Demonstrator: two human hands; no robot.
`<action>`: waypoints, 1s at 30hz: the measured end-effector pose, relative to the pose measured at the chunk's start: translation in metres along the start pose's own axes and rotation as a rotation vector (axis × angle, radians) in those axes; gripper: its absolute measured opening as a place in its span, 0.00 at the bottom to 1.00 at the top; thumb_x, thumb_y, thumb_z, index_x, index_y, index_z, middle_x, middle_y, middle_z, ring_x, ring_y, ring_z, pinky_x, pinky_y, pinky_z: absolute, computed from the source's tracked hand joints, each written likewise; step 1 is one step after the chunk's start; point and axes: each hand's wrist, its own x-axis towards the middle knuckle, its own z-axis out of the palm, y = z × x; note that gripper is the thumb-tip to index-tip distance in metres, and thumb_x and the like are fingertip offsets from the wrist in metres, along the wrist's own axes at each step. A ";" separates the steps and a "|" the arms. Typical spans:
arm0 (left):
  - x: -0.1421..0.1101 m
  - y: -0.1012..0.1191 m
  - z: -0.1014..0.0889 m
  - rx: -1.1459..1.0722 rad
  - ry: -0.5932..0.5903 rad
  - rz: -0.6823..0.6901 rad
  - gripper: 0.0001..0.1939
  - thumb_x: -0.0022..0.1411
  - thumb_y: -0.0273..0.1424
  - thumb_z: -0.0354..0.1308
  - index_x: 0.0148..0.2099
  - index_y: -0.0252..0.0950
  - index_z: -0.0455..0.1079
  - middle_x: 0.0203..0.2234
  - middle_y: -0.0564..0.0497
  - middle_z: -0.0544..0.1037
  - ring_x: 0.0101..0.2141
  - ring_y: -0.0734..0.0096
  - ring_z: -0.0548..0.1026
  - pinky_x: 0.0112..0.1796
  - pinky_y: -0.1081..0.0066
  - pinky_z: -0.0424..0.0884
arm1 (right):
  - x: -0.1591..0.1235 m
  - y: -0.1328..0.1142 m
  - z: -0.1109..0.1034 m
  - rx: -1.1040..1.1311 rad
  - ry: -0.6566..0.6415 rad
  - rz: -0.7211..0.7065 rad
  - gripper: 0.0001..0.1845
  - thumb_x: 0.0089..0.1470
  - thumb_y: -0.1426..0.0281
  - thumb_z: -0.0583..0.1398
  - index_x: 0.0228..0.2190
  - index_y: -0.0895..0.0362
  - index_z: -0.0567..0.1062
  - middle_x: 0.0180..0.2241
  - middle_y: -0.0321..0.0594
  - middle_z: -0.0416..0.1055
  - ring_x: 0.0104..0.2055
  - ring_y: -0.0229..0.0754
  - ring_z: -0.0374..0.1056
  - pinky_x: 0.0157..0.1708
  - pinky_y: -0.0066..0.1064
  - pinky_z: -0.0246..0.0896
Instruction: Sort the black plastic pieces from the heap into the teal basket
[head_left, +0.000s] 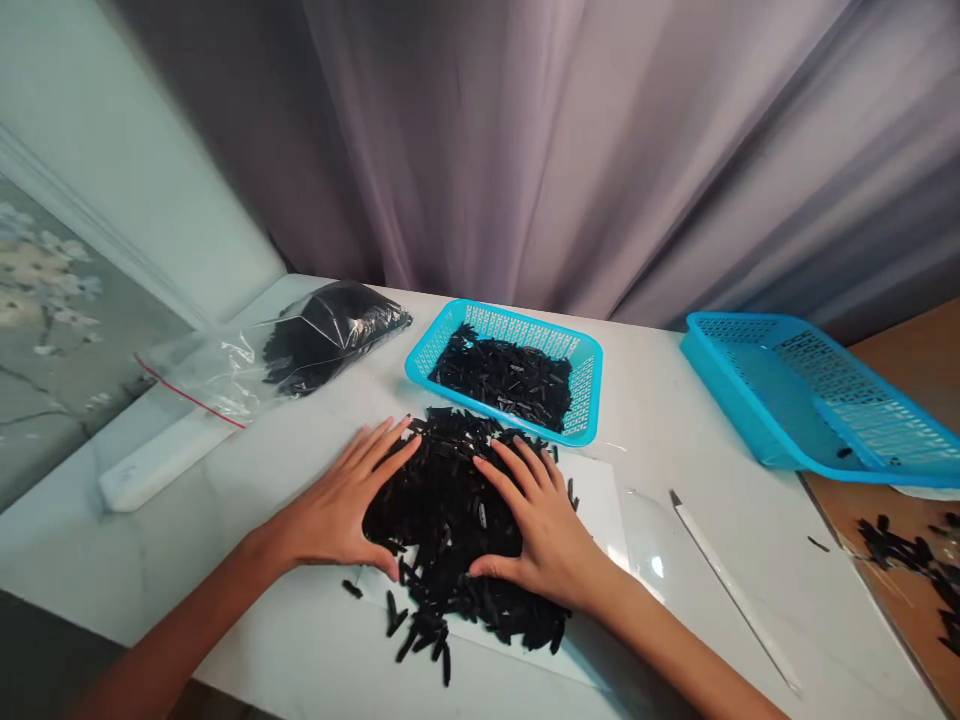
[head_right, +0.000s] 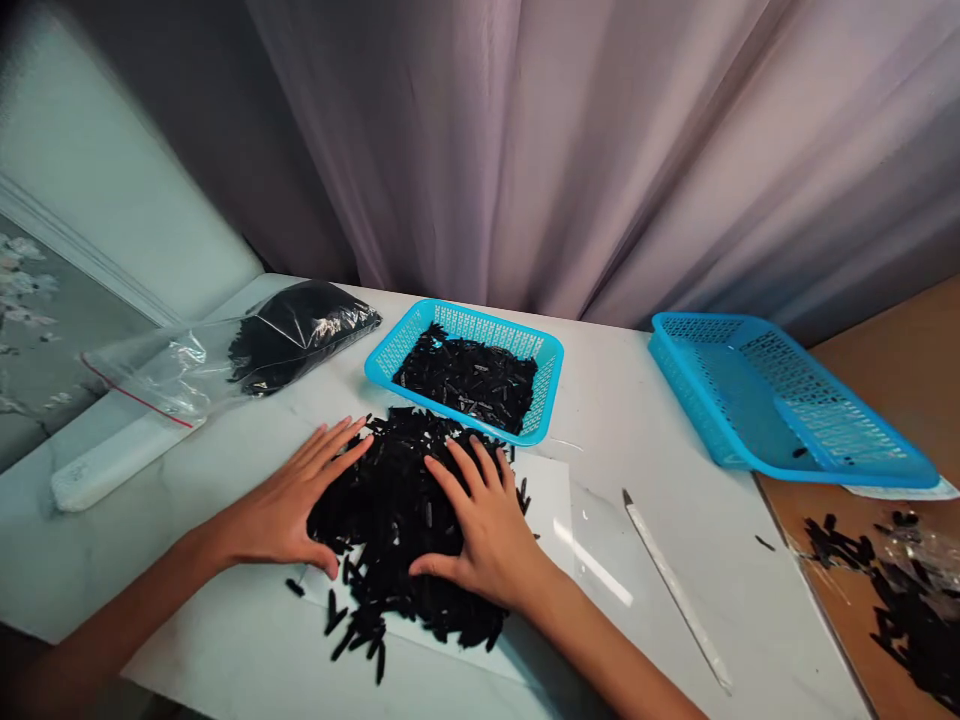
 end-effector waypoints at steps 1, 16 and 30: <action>0.000 -0.004 0.006 -0.020 -0.006 0.039 0.72 0.41 0.64 0.66 0.75 0.37 0.35 0.72 0.33 0.44 0.71 0.36 0.44 0.66 0.35 0.45 | 0.001 -0.002 0.003 0.003 0.024 0.010 0.56 0.47 0.36 0.61 0.67 0.55 0.60 0.68 0.59 0.57 0.70 0.71 0.47 0.63 0.71 0.41; 0.052 0.005 0.013 -0.211 0.051 0.255 0.57 0.46 0.59 0.68 0.70 0.35 0.55 0.66 0.33 0.59 0.66 0.43 0.59 0.64 0.44 0.58 | 0.011 -0.016 -0.009 0.080 0.104 0.073 0.38 0.54 0.48 0.64 0.61 0.53 0.68 0.62 0.55 0.66 0.64 0.61 0.59 0.62 0.60 0.51; -0.087 0.025 0.028 0.004 0.004 -0.024 0.74 0.42 0.66 0.64 0.75 0.33 0.30 0.72 0.28 0.32 0.70 0.29 0.37 0.64 0.32 0.47 | -0.080 0.038 -0.016 0.066 0.013 0.138 0.65 0.47 0.38 0.62 0.72 0.51 0.37 0.74 0.57 0.35 0.74 0.67 0.37 0.67 0.63 0.44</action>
